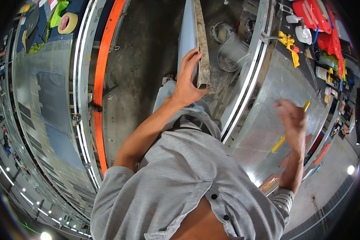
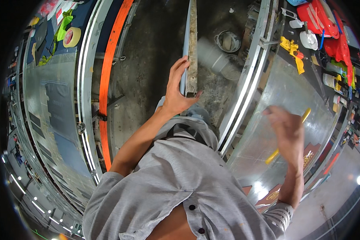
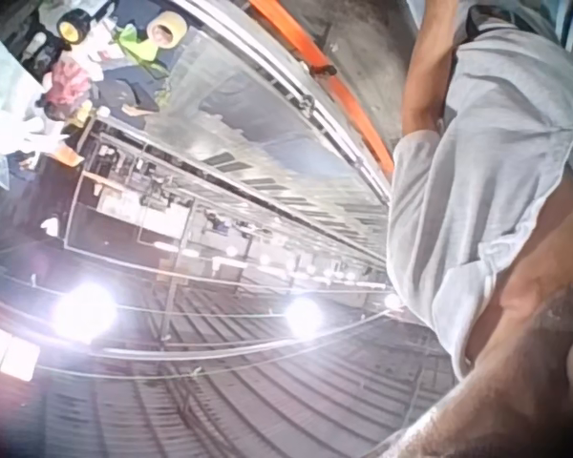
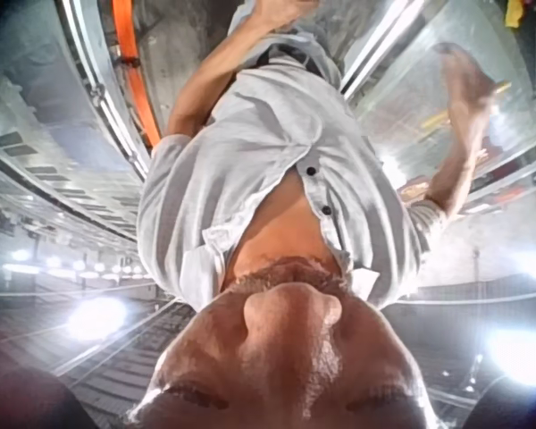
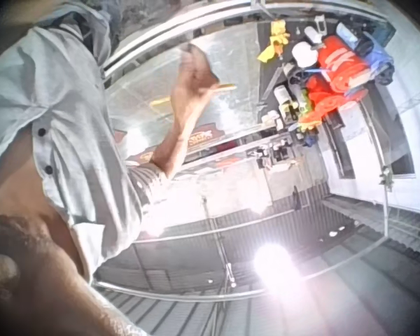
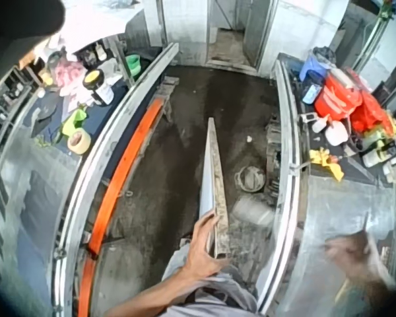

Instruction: The person assembles a long, thin metal frame by hand, using a red-handled screwdriver to tighten screws at various points along the frame. They then switch to a yellow T-handle Allen wrench to further tighten bolts on the frame. The person works on the frame while standing in a workshop environment.

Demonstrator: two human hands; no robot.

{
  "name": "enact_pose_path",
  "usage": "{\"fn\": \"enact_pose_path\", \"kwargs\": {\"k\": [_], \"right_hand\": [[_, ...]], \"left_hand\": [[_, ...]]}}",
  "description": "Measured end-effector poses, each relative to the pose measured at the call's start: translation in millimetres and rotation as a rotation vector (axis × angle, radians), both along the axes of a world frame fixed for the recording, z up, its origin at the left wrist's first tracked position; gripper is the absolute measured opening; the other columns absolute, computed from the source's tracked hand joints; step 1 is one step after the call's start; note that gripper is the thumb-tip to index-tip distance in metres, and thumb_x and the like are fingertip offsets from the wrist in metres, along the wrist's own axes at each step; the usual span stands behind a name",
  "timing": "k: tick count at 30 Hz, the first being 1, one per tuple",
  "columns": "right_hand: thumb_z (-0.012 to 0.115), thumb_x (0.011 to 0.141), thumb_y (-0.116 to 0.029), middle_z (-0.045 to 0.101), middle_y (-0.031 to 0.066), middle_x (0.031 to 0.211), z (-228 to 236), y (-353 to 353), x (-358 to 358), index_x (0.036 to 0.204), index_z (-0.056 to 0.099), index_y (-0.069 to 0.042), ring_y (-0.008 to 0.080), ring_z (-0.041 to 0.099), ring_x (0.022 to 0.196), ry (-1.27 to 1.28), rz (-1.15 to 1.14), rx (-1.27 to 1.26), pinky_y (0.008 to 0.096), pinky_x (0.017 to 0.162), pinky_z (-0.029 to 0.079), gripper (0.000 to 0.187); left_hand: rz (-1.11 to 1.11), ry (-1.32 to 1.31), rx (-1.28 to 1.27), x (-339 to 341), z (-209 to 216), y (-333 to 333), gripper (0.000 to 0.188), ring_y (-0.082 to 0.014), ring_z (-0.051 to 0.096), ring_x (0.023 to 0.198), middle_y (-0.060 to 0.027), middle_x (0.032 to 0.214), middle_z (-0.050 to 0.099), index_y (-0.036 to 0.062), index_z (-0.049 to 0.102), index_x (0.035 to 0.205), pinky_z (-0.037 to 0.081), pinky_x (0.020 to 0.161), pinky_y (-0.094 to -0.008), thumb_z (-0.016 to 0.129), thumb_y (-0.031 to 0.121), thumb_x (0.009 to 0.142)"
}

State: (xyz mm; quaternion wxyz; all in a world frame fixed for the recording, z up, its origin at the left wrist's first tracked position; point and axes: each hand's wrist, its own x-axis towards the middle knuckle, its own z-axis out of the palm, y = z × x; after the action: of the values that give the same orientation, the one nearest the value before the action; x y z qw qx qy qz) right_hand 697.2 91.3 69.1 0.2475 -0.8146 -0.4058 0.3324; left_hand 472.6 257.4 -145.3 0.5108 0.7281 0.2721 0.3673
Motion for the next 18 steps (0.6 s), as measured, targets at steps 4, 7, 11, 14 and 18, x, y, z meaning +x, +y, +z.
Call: {"fn": "enact_pose_path", "kwargs": {"k": [4,7,11,14,18], "right_hand": [[0.060,0.095,-0.009,0.051,0.0072,0.059,-16,-17,-9,0.102,0.069,0.000,0.0126,0.042,0.051,-0.042,0.110,-0.172,0.0331,0.050,0.034,0.014],[0.053,0.101,-0.017,0.050,0.0011,0.056,-8,-21,-6,0.099,0.066,0.000,0.0078,0.042,0.050,-0.010,0.101,-0.173,0.0285,0.047,0.031,0.021],[0.049,0.105,-0.017,0.049,0.0022,0.052,-1,-33,-25,0.093,0.060,0.004,0.0098,0.046,0.043,0.484,-0.242,-0.288,0.0266,0.043,0.035,0.027],[0.046,0.106,-0.015,0.047,0.0012,0.052,-4,-50,-48,0.090,0.056,0.005,0.0089,0.041,0.038,0.694,-0.253,-0.241,0.0267,0.040,0.033,0.028],[0.045,0.106,-0.019,0.039,-0.0015,0.051,7,-28,-87,0.090,0.056,0.004,0.0081,0.036,0.038,0.963,-0.469,-0.126,0.0255,0.039,0.030,0.030]], "left_hand": [[-0.024,-0.054,-0.063,-2,-3,-4,0.097,-0.0387,0.041,0.139,-0.0212,0.151,0.038,0.0054,0.044,0.144,0.041,0.111,-0.0462,0.087,0.000,0.057],[-0.041,-0.006,-0.024,-4,3,-5,0.092,-0.0394,0.040,0.141,-0.0197,0.152,0.038,0.0046,0.047,0.142,0.039,0.113,-0.0463,0.088,0.001,0.059],[-0.170,0.040,0.143,1,7,16,0.082,-0.0402,0.037,0.143,-0.0169,0.150,0.045,0.0050,0.053,0.137,0.035,0.116,-0.0469,0.086,0.001,0.062],[-0.257,-0.074,0.224,24,4,45,0.078,-0.0389,0.036,0.144,-0.0145,0.146,0.051,0.0069,0.056,0.133,0.034,0.117,-0.0468,0.088,0.003,0.062],[-0.240,-0.135,0.260,74,-5,95,0.079,-0.0332,0.037,0.144,-0.0129,0.149,0.049,0.0085,0.055,0.134,0.035,0.118,-0.0431,0.091,0.006,0.063]]}}
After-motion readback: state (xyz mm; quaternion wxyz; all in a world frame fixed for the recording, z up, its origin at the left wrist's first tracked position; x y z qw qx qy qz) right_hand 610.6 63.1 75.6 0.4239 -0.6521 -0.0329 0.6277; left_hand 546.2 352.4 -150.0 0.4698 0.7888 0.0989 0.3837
